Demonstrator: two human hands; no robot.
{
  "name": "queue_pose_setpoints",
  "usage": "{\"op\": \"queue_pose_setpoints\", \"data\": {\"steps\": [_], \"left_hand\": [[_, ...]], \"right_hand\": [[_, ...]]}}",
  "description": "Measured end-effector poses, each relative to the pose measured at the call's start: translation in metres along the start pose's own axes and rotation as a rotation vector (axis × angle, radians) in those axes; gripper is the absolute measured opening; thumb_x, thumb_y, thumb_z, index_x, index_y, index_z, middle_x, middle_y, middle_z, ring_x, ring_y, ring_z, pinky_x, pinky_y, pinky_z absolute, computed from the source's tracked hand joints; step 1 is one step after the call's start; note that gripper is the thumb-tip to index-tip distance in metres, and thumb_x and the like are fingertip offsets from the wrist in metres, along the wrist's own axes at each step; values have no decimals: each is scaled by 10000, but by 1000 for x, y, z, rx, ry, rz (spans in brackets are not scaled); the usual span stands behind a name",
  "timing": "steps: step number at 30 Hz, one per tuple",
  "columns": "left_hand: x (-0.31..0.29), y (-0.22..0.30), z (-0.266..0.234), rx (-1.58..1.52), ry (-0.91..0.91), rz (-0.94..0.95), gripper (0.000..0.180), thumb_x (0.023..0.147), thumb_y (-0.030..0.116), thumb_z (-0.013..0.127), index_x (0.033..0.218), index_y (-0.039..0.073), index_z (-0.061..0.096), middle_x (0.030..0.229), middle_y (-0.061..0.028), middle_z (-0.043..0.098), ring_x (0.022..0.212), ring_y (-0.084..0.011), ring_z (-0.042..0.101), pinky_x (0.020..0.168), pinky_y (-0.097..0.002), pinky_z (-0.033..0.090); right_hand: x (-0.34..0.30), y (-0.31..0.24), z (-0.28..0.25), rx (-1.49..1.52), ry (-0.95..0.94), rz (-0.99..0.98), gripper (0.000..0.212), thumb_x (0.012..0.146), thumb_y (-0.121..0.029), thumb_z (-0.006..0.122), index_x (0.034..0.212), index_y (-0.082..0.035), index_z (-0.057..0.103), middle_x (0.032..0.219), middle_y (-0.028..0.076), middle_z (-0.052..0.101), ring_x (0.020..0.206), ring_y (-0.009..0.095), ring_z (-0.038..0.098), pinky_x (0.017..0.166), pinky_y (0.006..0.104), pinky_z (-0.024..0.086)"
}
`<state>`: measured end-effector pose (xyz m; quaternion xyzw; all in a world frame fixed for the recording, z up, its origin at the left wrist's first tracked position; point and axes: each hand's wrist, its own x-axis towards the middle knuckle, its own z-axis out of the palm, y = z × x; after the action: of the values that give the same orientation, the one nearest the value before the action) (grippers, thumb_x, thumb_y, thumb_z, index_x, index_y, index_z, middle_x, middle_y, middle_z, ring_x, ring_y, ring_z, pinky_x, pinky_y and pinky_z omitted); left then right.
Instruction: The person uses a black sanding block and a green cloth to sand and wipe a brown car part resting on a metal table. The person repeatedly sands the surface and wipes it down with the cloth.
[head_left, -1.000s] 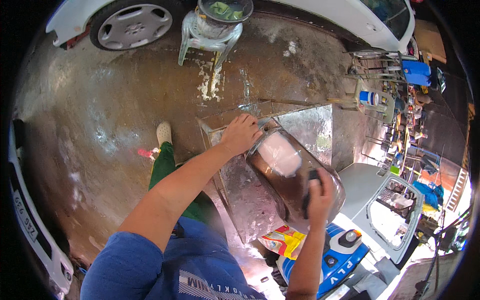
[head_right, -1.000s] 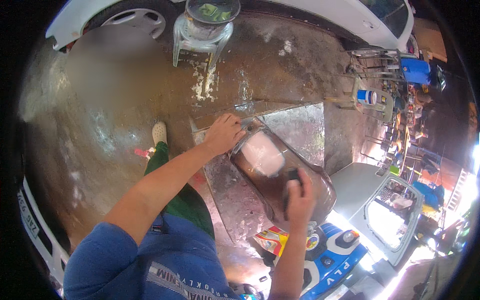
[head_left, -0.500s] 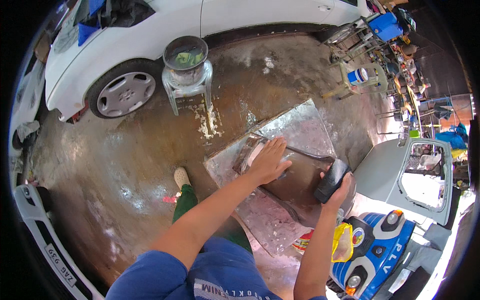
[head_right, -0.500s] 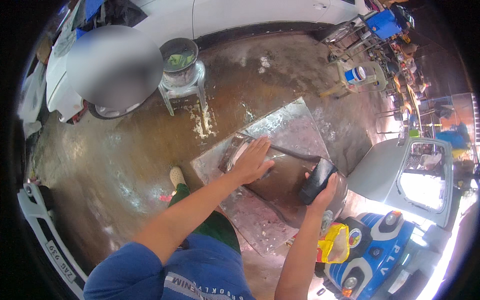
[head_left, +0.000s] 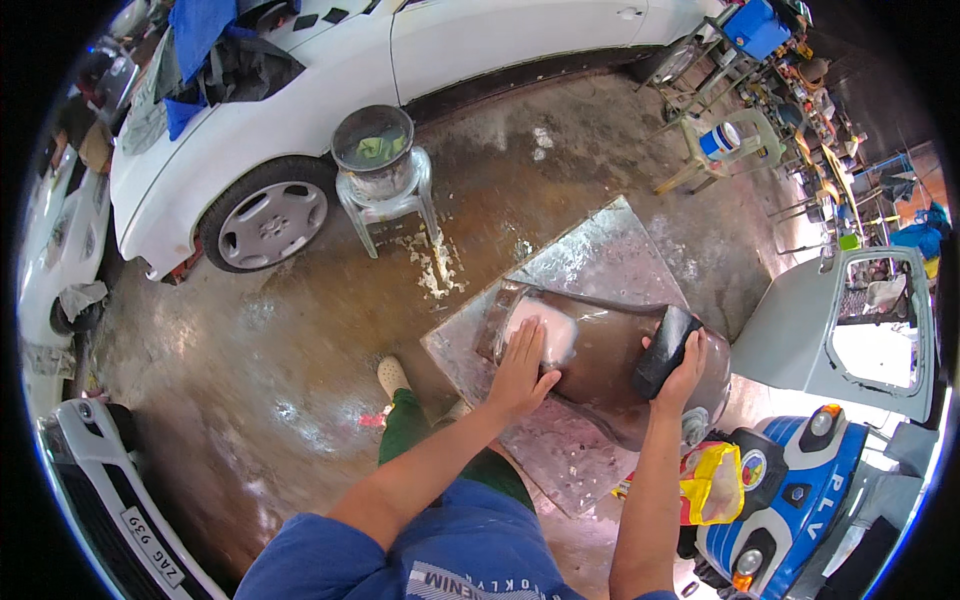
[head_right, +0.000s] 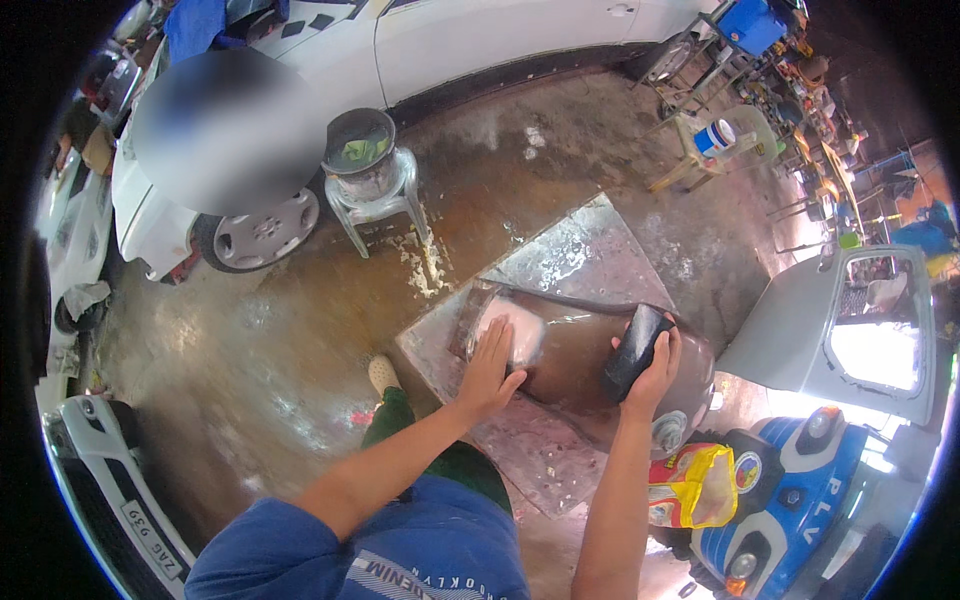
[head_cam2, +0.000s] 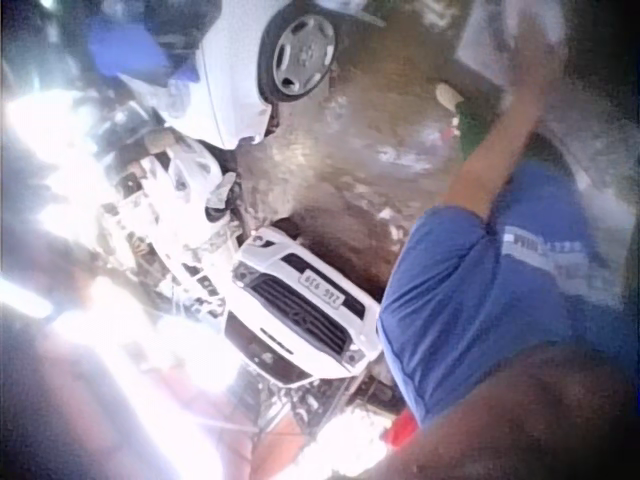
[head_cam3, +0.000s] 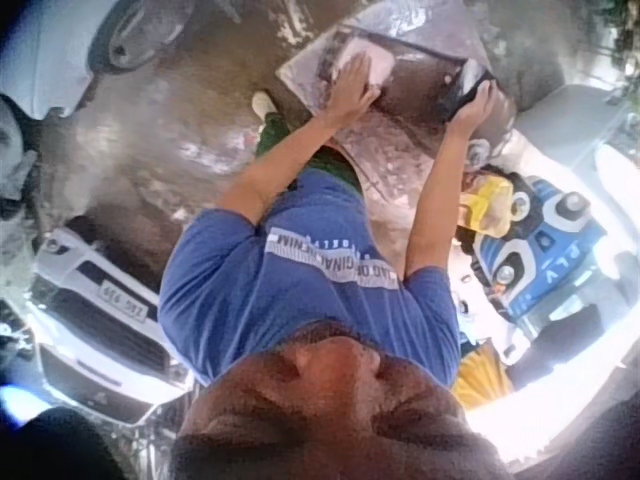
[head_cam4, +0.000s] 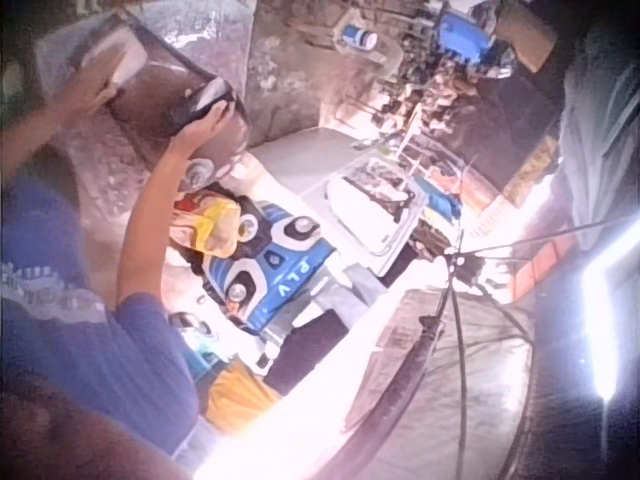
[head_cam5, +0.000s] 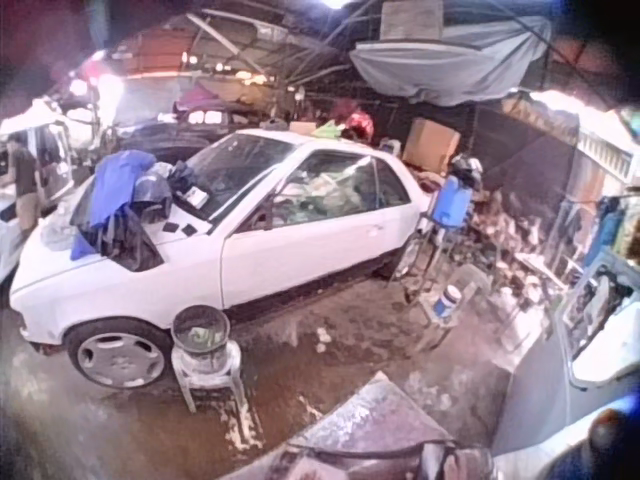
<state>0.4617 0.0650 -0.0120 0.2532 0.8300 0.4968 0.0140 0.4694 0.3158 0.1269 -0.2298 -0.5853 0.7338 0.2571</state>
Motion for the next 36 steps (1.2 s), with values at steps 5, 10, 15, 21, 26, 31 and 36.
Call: {"op": "queue_pose_setpoints", "data": {"steps": [5,10,15,21,26,31,36], "left_hand": [[-42,2,1,-32,-8,-31,842,1058,385,593,1644,-94,225,1729,-313,203,1621,-474,163,1323,-543,148],[-49,7,-4,-78,-132,-231,814,1086,355,554,1660,-90,185,1748,-298,165,1636,-440,140,1333,-506,128],[-1,-46,-23,-81,-150,-438,772,1111,356,512,1661,-90,203,1732,-306,221,1632,-408,184,1337,-439,131],[0,-20,-26,-72,-269,-408,712,1125,371,470,1614,-122,310,1673,-319,355,1584,-418,314,1309,-425,214],[-33,30,-47,-150,-418,-411,621,1121,352,489,1531,-113,473,1552,-302,534,1493,-391,474,1252,-420,328],[-66,-16,-80,94,-490,-402,484,1100,323,554,1466,11,610,1432,-237,661,1374,-345,604,1176,-422,438],[-86,-33,-104,23,-417,-374,443,1060,284,618,1427,37,638,1418,-236,660,1346,-390,608,1173,-448,443]], "right_hand": [[0,3,3,22,-18,3,430,1122,-275,537,1478,-37,505,1271,181,654,1010,278,714,786,452,673],[-2,3,-8,39,-11,-11,431,1123,-276,541,1473,-26,507,1274,178,643,977,269,716,779,432,676],[6,28,5,89,-45,33,386,1117,-256,552,1440,-46,532,1193,165,671,969,243,718,755,418,678],[5,10,-13,187,-39,87,446,1081,-230,639,1453,-16,521,1191,126,644,812,214,711,650,340,614],[5,17,-23,83,41,7,451,1068,-251,669,1426,5,573,1157,83,668,990,142,647,796,296,546],[-58,32,26,-38,57,41,530,1020,-291,725,1424,26,593,1283,147,687,1145,213,644,1018,352,499],[-141,49,53,-197,-117,92,530,971,-279,757,1389,17,624,1311,175,697,1225,267,659,1080,385,488]]}}
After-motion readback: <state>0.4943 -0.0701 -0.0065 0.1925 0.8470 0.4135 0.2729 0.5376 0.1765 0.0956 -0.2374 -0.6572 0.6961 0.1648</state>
